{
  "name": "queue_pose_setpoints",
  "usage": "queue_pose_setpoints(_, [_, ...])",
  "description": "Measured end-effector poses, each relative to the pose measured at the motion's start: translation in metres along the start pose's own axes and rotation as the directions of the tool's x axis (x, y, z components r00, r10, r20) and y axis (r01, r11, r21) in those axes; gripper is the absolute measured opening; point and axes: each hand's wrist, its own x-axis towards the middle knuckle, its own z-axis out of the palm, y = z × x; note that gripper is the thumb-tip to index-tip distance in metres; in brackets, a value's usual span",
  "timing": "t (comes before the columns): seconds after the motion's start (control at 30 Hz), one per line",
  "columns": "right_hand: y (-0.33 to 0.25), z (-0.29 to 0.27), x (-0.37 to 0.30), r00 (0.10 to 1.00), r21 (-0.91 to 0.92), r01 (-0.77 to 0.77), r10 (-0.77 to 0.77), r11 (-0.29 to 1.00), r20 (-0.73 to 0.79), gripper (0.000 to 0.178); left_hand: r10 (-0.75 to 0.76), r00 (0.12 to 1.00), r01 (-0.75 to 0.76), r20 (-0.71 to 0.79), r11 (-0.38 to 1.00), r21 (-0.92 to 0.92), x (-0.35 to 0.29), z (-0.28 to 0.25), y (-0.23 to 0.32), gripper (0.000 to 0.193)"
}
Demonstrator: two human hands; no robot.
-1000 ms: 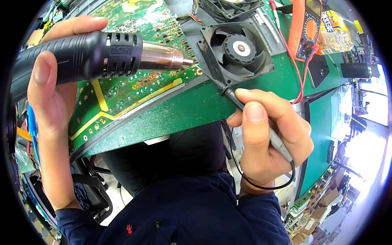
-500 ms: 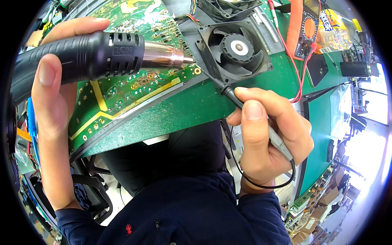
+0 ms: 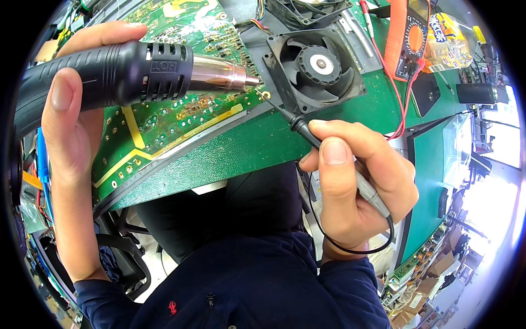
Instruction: The person uses a hot air rework station and a probe tool to desolder and lift small electronic components from a large green printed circuit board.
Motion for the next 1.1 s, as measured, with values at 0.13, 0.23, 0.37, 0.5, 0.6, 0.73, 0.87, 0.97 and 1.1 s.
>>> queue_pose_setpoints(0.13, [0.0054,0.0,-0.0019,1.0,0.003,-0.002,0.002,1.0,-0.007,0.013,-0.009,1.0,0.009,-0.009,1.0,-0.003,-0.0006,0.005,-0.0024,0.065])
queue_pose_setpoints(0.23, [0.0014,0.0008,-0.0012,1.0,0.008,-0.016,0.016,1.0,-0.005,0.014,-0.011,1.0,0.011,-0.005,1.0,0.009,-0.0008,0.0036,0.0002,0.064])
queue_pose_setpoints(0.37, [0.0016,-0.0003,-0.0014,1.0,0.005,-0.006,0.006,1.0,-0.008,0.014,-0.006,1.0,0.005,-0.005,0.999,-0.034,-0.0001,0.0046,-0.0005,0.064])
queue_pose_setpoints(0.5, [0.0011,0.0015,0.001,1.0,0.027,0.008,-0.008,1.0,0.006,0.014,-0.02,1.0,0.019,-0.025,1.0,-0.018,-0.0016,0.0024,0.004,0.064])
queue_pose_setpoints(0.6, [0.0037,0.0,-0.0033,1.0,0.008,-0.002,0.002,1.0,-0.013,0.014,-0.017,1.0,0.017,-0.005,0.999,-0.03,0.0008,0.0076,-0.0015,0.065])
queue_pose_setpoints(0.73, [0.001,0.0009,-0.0012,1.0,-0.008,-0.001,0.001,1.0,-0.007,0.014,-0.023,1.0,0.023,-0.014,1.0,-0.021,-0.0011,0.0043,0.0018,0.065])
queue_pose_setpoints(0.87, [0.0008,0.0015,-0.0013,1.0,0.006,-0.012,0.012,1.0,-0.008,0.014,-0.01,1.0,0.01,-0.011,1.0,0.001,-0.0007,0.0037,0.0022,0.065])
queue_pose_setpoints(0.97, [0.0021,0.0003,-0.0028,1.0,-0.005,-0.017,0.017,1.0,-0.015,0.014,-0.005,1.0,0.005,0.01,1.0,-0.012,0.0008,0.0056,-0.0008,0.065])
queue_pose_setpoints(1.1, [0.0001,0.0015,-0.0019,1.0,0.012,-0.021,0.021,1.0,-0.008,0.014,-0.02,1.0,0.02,0.018,0.999,0.031,-0.0002,0.0041,0.0047,0.065])
